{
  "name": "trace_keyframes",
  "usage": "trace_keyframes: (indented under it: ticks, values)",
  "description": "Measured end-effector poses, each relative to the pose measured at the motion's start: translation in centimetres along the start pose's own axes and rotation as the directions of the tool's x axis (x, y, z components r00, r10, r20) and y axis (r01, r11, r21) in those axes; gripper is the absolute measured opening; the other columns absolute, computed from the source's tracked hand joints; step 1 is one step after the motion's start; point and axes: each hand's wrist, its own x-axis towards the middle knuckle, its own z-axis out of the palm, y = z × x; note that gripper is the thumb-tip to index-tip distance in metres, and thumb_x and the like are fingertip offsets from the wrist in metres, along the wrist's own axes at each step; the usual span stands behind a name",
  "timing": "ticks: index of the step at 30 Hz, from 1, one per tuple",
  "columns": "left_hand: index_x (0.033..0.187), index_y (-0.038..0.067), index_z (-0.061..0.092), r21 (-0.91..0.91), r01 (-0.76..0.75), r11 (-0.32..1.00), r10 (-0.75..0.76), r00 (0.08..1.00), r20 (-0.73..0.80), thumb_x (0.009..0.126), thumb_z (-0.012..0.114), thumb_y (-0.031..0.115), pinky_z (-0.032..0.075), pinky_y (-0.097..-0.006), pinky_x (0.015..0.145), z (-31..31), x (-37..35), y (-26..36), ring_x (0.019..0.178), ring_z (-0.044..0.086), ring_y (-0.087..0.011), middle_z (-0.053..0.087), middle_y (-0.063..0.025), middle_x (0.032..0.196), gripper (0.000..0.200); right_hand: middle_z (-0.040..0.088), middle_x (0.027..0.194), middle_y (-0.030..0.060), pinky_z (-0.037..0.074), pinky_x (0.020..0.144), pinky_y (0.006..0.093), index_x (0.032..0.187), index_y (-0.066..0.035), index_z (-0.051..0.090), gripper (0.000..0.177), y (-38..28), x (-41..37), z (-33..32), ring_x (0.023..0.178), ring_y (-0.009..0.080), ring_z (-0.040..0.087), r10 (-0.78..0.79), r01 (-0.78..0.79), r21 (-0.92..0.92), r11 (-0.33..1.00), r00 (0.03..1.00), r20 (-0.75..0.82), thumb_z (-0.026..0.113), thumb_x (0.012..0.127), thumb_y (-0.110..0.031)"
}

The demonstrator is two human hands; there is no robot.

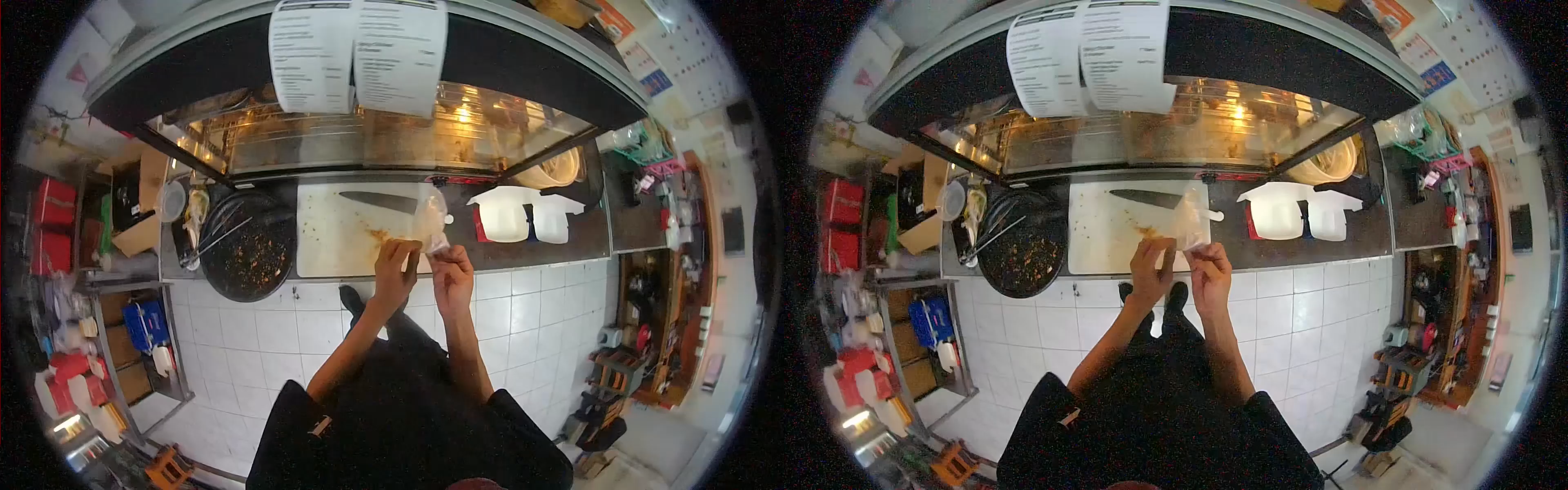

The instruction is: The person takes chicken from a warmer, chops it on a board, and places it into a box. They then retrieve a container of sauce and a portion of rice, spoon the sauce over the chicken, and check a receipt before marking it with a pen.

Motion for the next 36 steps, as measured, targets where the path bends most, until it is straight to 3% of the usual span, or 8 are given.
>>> trace_keyframes:
  ticks: [5, 8, 13, 24, 27, 29, 35, 36]
  values:
    - [0.118, 0.011, 0.063, -0.474, -0.080, 0.877, 0.146, 0.984, 0.103, 0.070, 0.066, 0.002, 0.047, -0.0396, 0.090, 6.4, 0.9, 4.1, 0.108, 0.056, -0.0297, 0.061, -0.0136, 0.113, 0.049, 0.063, 0.101, 0.0079, 0.051, 0.081, 0.0315, 0.112, -0.003, 0.059, 0.024, -3.5, 1.9, -8.7, 0.090, 0.0181, 0.061, -0.078, 0.131, -0.231, 0.964, 0.971, 0.226, 0.052, 0.092, -0.014]
    - [0.127, 0.014, 0.056, -0.049, -0.182, 0.982, 0.188, 0.945, 0.267, 0.086, 0.060, 0.010, 0.043, -0.0423, 0.081, 0.8, 0.4, 4.8, 0.092, 0.055, -0.0308, 0.059, -0.0147, 0.102, 0.041, 0.048, 0.139, 0.0194, 0.039, 0.108, 0.0389, 0.139, 0.006, 0.040, 0.050, -0.3, 2.1, -3.6, 0.127, 0.0296, 0.049, 0.047, -0.083, 0.167, 0.982, 0.977, 0.206, 0.047, 0.099, -0.023]
    - [0.112, 0.006, 0.053, -0.054, -0.214, 0.975, 0.220, 0.962, 0.162, 0.085, 0.061, 0.009, 0.043, -0.0452, 0.090, 1.3, -0.4, 7.3, 0.098, 0.055, -0.0339, 0.058, -0.0138, 0.097, 0.028, 0.044, 0.142, 0.0164, 0.034, 0.111, 0.0472, 0.141, -0.004, 0.039, 0.063, 0.1, 2.3, -6.1, 0.135, 0.0320, 0.039, 0.141, -0.139, -0.034, 0.990, 0.903, 0.407, 0.054, 0.094, -0.044]
    - [0.096, 0.001, 0.054, 0.099, -0.059, 0.993, 0.051, 0.996, 0.077, 0.064, 0.063, -0.002, 0.041, -0.0440, 0.094, 1.9, -1.1, 7.7, 0.111, 0.048, -0.0394, 0.053, -0.0186, 0.109, 0.033, 0.033, 0.153, 0.0029, 0.024, 0.112, 0.0555, 0.149, -0.021, 0.031, 0.065, 1.9, 10.3, -0.4, 0.142, 0.0284, 0.027, 0.192, -0.586, 0.062, 0.808, 0.361, 0.912, 0.047, 0.094, -0.052]
    - [0.092, 0.000, 0.053, -0.038, 0.051, 0.998, -0.045, 0.989, 0.141, 0.063, 0.057, -0.007, 0.042, -0.0447, 0.087, 1.4, -1.0, 7.9, 0.105, 0.048, -0.0407, 0.053, -0.0193, 0.103, 0.030, 0.030, 0.153, 0.0037, 0.021, 0.109, 0.0664, 0.143, -0.016, 0.039, 0.079, 1.4, 9.4, 1.1, 0.142, 0.0324, 0.027, 0.446, -0.514, 0.048, 0.856, 0.783, 0.433, 0.057, 0.084, -0.066]
    - [0.092, 0.000, 0.053, -0.097, 0.120, 0.988, -0.100, 0.976, 0.195, 0.062, 0.055, -0.009, 0.042, -0.0455, 0.083, 1.2, -1.1, 8.5, 0.103, 0.049, -0.0415, 0.053, -0.0197, 0.101, 0.031, 0.033, 0.151, -0.0020, 0.019, 0.112, 0.0582, 0.144, -0.020, 0.039, 0.078, 2.3, 10.4, -1.7, 0.142, 0.0312, 0.026, 0.381, -0.586, 0.084, 0.806, 0.621, 0.685, 0.053, 0.085, -0.068]
    - [0.100, 0.002, 0.056, -0.105, 0.073, 0.992, -0.052, 0.980, 0.191, 0.062, 0.060, -0.010, 0.047, -0.0443, 0.083, 2.7, -2.6, 7.9, 0.107, 0.052, -0.0398, 0.055, -0.0179, 0.106, 0.041, 0.018, 0.159, 0.0048, 0.014, 0.113, 0.0512, 0.153, -0.019, 0.020, 0.075, 1.9, 10.0, -1.8, 0.142, 0.0300, 0.024, 0.385, -0.445, 0.287, 0.848, 0.890, 0.244, 0.037, 0.094, -0.062]
    - [0.101, 0.003, 0.056, -0.083, -0.010, 0.997, 0.024, 0.985, 0.171, 0.061, 0.062, -0.009, 0.047, -0.0435, 0.084, 4.3, -3.2, 6.6, 0.110, 0.052, -0.0394, 0.055, -0.0182, 0.109, 0.042, 0.020, 0.158, 0.0084, 0.015, 0.114, 0.0498, 0.154, -0.016, 0.016, 0.069, 3.9, 12.7, -6.0, 0.142, 0.0333, 0.023, 0.219, -0.396, 0.056, 0.917, 0.614, 0.759, 0.034, 0.098, -0.053]
